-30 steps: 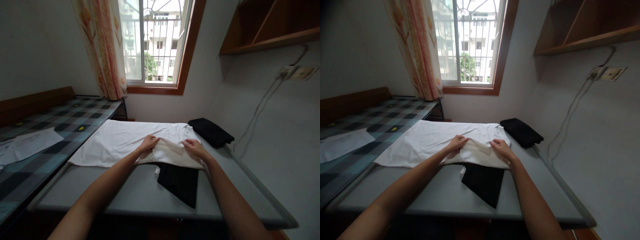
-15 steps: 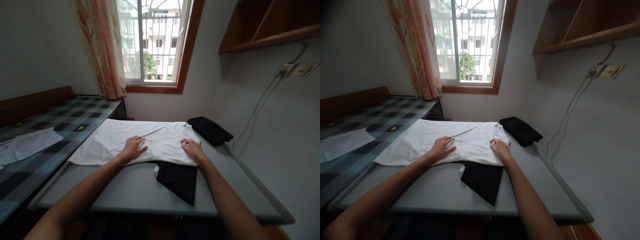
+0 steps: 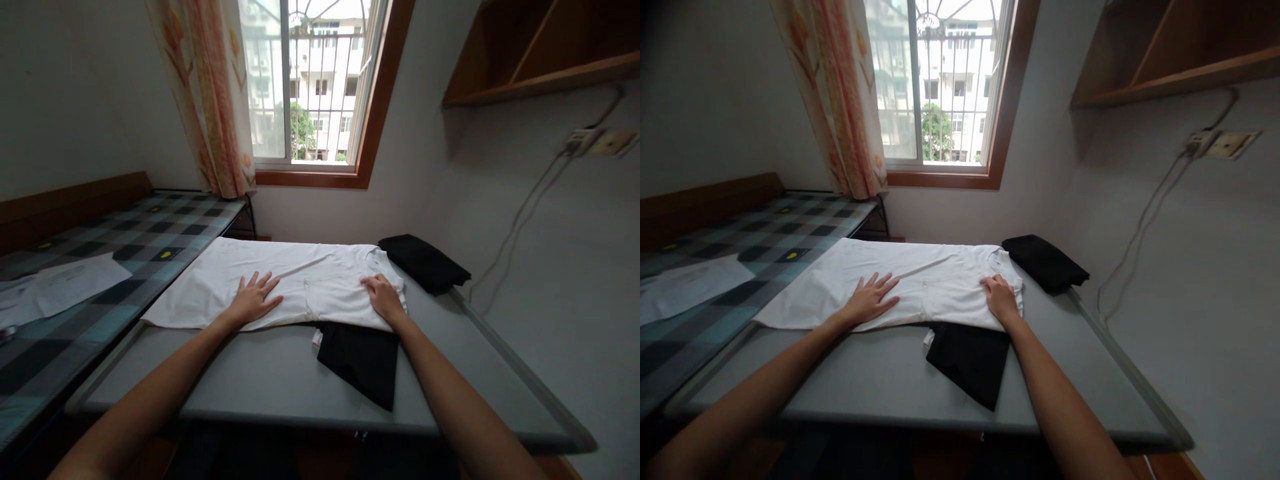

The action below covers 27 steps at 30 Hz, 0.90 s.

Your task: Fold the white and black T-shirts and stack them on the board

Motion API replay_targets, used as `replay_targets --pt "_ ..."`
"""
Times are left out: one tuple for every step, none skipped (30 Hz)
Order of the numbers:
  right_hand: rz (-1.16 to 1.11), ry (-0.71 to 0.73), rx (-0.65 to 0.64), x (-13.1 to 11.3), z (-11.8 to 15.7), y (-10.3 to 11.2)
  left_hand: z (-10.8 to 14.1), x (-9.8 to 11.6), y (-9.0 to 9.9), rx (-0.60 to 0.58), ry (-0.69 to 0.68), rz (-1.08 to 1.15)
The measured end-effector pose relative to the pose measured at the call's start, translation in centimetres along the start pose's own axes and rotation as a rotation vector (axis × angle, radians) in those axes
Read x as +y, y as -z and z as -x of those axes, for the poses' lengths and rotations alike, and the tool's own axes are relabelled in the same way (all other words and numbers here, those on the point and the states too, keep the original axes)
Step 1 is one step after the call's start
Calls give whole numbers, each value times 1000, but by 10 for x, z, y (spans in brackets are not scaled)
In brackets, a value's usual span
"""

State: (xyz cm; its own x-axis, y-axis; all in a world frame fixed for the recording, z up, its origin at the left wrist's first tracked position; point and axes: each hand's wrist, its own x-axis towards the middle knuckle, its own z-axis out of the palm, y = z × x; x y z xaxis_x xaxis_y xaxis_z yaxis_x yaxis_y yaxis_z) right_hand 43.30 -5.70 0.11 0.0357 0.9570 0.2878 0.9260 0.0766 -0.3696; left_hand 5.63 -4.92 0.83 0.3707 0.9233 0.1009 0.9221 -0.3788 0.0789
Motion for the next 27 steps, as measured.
replay_targets --pt "15 0 -3 0 0 0 0 1 0 -1 0 0" --pt "35 0 -8 0 0 1 1 1 0 -3 1 1" --pt "57 -2 -12 0 1 1 1 2 1 -4 1 1" --pt "81 -11 -10 -1 2 2 0 2 1 -5 1 3" --pt "107 -30 -2 -2 3 3 0 0 2 -11 -7 6" --pt "132 -55 13 -3 4 4 0 -3 3 -17 -16 11" --pt "158 -82 30 -4 5 4 -1 -8 5 -20 -19 14" --pt "185 -105 43 -5 6 4 -1 -14 7 -16 -10 13" --pt "211 -118 48 -6 6 4 -1 -23 9 -2 16 7" --pt "237 -122 39 -6 6 3 -1 -33 11 11 59 -3" --pt "261 -120 18 -6 6 2 -1 -43 13 18 119 -14" --pt "281 -117 -9 -6 6 1 -1 -53 14 13 183 -22" --pt "296 -115 -37 -6 5 0 -1 -61 15 -4 238 -25" --pt "305 -115 -64 -5 3 -1 -1 -68 15 -25 278 -23" --pt "309 -115 -87 -4 1 -2 -2 -73 14 -44 305 -18" --pt "311 -115 -105 -3 -2 -3 -4 -75 13 -55 322 -14" --pt "311 -113 -118 -1 -5 -3 -6 -76 12 -55 330 -12" --pt "312 -110 -129 0 -9 -3 -9 -77 11 -53 333 -13" --pt "311 -108 -138 1 -13 -3 -12 -76 9 -51 337 -14" --pt "310 -108 -145 2 -16 -3 -15 -76 9 -50 340 -15" --pt "308 -108 -151 3 -20 -3 -18 -75 8 -49 341 -16" --pt "307 -106 -157 4 -23 -3 -20 -75 7 -48 341 -18" --pt "305 -104 -161 4 -25 -3 -22 -76 7 -48 341 -20" --pt "304 -100 -166 5 -27 -3 -23 -77 7 -48 339 -23" --pt "304 -94 -170 6 -27 -3 -24 -78 7 -48 338 -27" --pt "305 -89 -176 6 -27 -3 -24 -79 6 -49 335 -31" --pt "307 -86 -182 7 -27 -3 -24 -80 6 -49 332 -35"
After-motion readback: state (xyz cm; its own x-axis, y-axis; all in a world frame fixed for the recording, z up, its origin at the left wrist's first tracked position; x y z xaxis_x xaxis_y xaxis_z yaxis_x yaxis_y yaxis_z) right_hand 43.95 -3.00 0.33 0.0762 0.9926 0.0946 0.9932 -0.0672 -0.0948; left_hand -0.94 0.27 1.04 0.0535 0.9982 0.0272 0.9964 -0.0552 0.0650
